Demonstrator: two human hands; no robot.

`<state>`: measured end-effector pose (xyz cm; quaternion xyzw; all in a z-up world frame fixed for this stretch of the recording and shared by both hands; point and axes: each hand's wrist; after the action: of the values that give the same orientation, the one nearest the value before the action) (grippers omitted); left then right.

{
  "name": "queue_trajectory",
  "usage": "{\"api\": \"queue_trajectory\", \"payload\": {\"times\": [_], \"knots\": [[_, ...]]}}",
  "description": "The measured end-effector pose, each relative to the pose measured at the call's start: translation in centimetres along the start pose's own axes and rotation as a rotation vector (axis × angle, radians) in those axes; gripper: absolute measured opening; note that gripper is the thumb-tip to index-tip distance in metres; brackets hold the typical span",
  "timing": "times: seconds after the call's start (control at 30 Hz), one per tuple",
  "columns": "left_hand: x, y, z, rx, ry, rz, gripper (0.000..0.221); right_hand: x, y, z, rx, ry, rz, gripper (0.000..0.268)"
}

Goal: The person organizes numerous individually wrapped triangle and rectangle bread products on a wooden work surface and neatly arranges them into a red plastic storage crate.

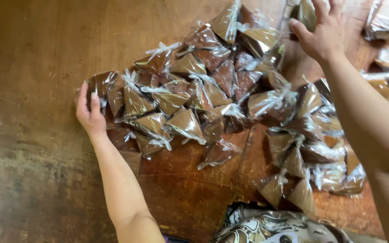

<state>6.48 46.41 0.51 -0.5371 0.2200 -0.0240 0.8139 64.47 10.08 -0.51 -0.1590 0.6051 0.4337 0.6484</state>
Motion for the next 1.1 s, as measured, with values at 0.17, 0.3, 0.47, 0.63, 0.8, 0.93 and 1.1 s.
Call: {"api": "queue_trajectory", "payload": {"times": [0.17, 0.3, 0.47, 0.63, 0.8, 0.93, 1.1], "knots": [[2.7, -2.0, 2.6, 0.006, 0.211, -0.052, 0.058, 5.4, 4.0, 6.0, 0.074, 0.061, -0.059, 0.063], [5.2, -3.5, 4.1, -0.014, 0.386, 0.01, 0.069, 8.2, 8.1, 9.1, -0.027, 0.16, 0.051, 0.046], [8.4, -4.9, 4.9, -0.016, 0.461, 0.007, 0.073, 6.9, 14.0, 8.8, -0.282, 0.213, -0.073, 0.069], [13.5, -5.7, 4.7, -0.02, 0.544, -0.162, 0.074, 4.3, 15.8, 6.4, -0.553, 0.246, -0.013, 0.06], [19.6, -7.1, 3.1, 0.069, 0.728, -0.135, 0.075, 2.2, 13.6, 3.7, -0.448, 0.333, -0.059, 0.056], [25.4, -9.4, 0.4, 0.129, 0.79, -0.171, 0.075, -0.7, 9.1, 0.3, -0.303, 0.321, -0.067, 0.056], [31.5, -12.0, -2.4, 0.197, 0.759, -0.194, 0.063, -2.4, 6.7, -1.5, -0.057, 0.272, -0.208, 0.05]]}}
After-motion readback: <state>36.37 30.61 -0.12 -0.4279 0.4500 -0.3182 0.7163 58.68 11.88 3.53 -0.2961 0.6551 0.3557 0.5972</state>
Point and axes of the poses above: each hand's wrist, its own z-axis towards the middle knuckle, its own x-axis out of the palm, y = z × x, and after that the axes turned 12 degrees about -z, right-handed
